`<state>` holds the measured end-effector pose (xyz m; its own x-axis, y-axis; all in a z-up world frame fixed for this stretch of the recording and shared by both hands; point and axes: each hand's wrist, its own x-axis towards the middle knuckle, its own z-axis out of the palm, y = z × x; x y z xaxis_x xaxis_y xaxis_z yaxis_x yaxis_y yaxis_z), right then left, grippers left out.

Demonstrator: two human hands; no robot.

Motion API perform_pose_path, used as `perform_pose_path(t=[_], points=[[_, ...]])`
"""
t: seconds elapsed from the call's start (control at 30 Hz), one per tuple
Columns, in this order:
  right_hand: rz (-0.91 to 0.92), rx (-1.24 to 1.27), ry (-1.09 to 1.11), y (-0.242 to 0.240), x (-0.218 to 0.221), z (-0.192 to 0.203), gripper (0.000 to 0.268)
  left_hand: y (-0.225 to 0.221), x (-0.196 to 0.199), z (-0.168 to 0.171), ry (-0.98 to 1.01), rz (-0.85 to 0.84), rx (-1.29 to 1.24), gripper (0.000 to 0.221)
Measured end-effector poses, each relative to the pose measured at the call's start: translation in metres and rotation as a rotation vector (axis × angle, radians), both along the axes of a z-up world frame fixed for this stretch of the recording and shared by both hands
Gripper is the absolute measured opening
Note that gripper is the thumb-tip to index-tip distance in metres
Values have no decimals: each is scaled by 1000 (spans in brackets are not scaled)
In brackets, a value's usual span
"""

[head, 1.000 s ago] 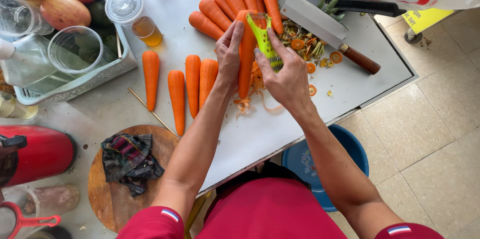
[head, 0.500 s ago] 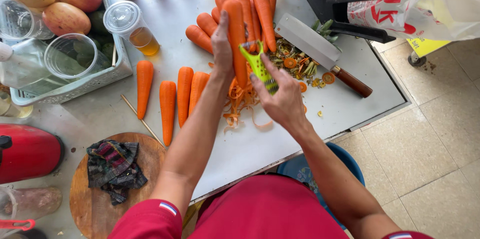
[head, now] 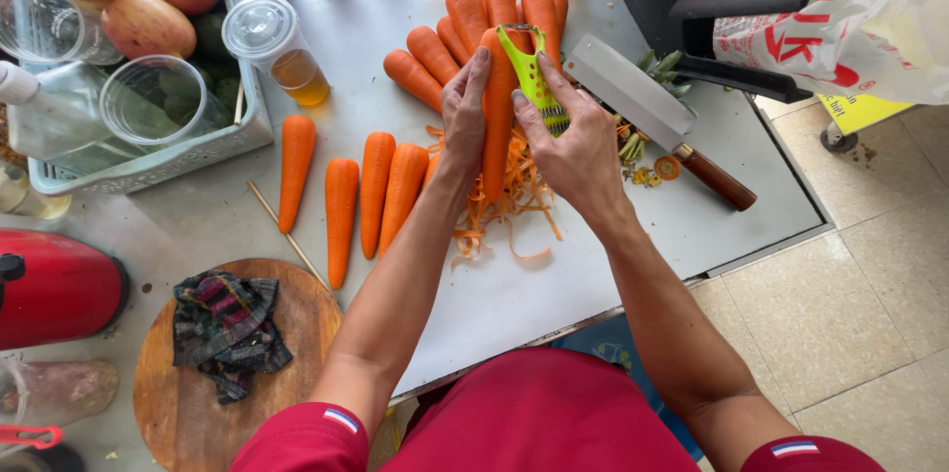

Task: The person peels several carrots one by one using a green handheld peeler over a white tabletop and then gathers the peeled carrots together by hand.

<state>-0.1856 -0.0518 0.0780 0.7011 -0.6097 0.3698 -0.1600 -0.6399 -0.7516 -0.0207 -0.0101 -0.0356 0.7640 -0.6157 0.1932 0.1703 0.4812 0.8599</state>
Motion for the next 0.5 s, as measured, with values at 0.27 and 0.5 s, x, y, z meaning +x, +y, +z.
perform_pose_path(t=[0.27,0.5], points=[[107,-7,219,64,-55,-45,62,1,43,30,100,94,-97,53],[45,30,131,36,-35,-32,60,8,40,27,145,-131,-185,63]])
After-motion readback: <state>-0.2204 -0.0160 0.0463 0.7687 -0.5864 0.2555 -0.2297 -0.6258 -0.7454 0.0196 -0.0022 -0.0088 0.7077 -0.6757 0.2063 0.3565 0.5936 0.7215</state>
